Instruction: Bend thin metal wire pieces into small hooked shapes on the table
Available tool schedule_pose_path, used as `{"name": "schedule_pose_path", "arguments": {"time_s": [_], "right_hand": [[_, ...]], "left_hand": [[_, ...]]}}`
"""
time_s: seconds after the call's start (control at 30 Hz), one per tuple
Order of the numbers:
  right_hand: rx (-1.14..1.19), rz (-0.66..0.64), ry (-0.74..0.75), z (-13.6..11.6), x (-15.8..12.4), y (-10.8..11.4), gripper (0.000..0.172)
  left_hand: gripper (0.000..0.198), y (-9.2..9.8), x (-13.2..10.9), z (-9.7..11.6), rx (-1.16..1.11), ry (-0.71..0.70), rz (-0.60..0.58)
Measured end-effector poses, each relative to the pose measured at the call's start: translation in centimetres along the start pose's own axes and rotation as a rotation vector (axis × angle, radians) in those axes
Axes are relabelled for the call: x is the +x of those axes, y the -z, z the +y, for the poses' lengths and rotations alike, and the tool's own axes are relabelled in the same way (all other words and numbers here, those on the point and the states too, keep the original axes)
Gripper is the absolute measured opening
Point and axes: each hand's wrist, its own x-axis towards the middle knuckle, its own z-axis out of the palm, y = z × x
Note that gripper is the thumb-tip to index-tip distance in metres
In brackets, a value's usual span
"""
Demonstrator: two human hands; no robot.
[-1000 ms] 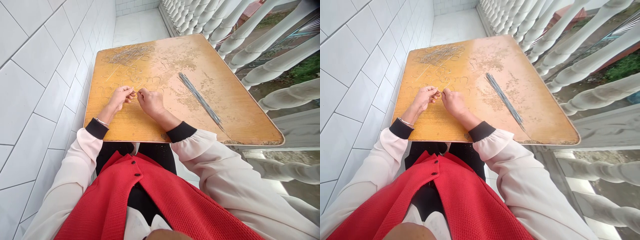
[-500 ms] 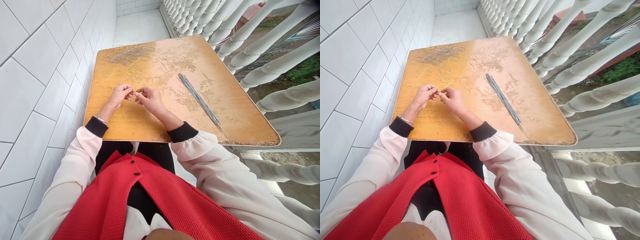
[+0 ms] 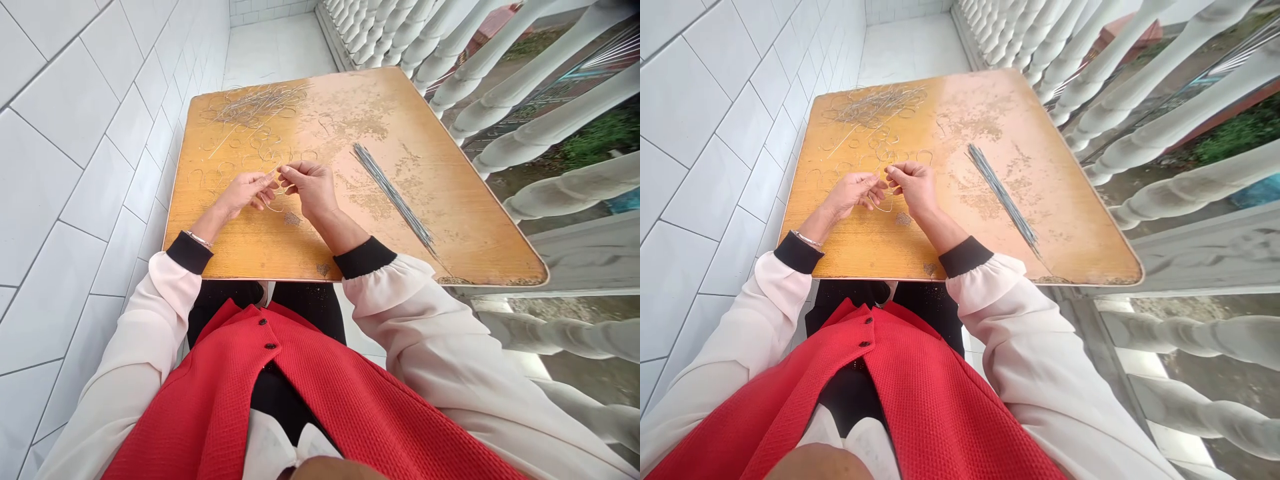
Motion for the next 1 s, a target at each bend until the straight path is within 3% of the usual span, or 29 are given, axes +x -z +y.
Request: {"name": "schedule_pose_path", "arguments": {"time_s": [0.1,0.3,0.47,0.77,1.0], "right_hand": [[0.028,0.066,-0.016,-0.2,0.1,0.1,0.021],[0.090,0.115,-0.066,-0.3,0.4,0.3,0.026],[0.167,0.108,-0.111,-0.3,0.8,0.9,0.027],[0.050,-0.132,-0.116,-1.1,-0.1,0.9,0.024],[0.038,-0.119,-0.050,-1.4,-0.4,0.9,0.026]], "left_hand": [[0.033,0.1,-0.5,0.0,0.015,0.078,-0.079],[0.026,-0.1,-0.6,-0.3,-0.021,0.098,-0.162],[0.025,-0.3,-0.7,-0.3,-0.101,0.102,-0.106],[0.032,-0.2,-0.7,0.0,-0.127,0.101,-0.043],[0.031,-0.1,-0.6,0.1,-0.107,0.155,0.008]]}}
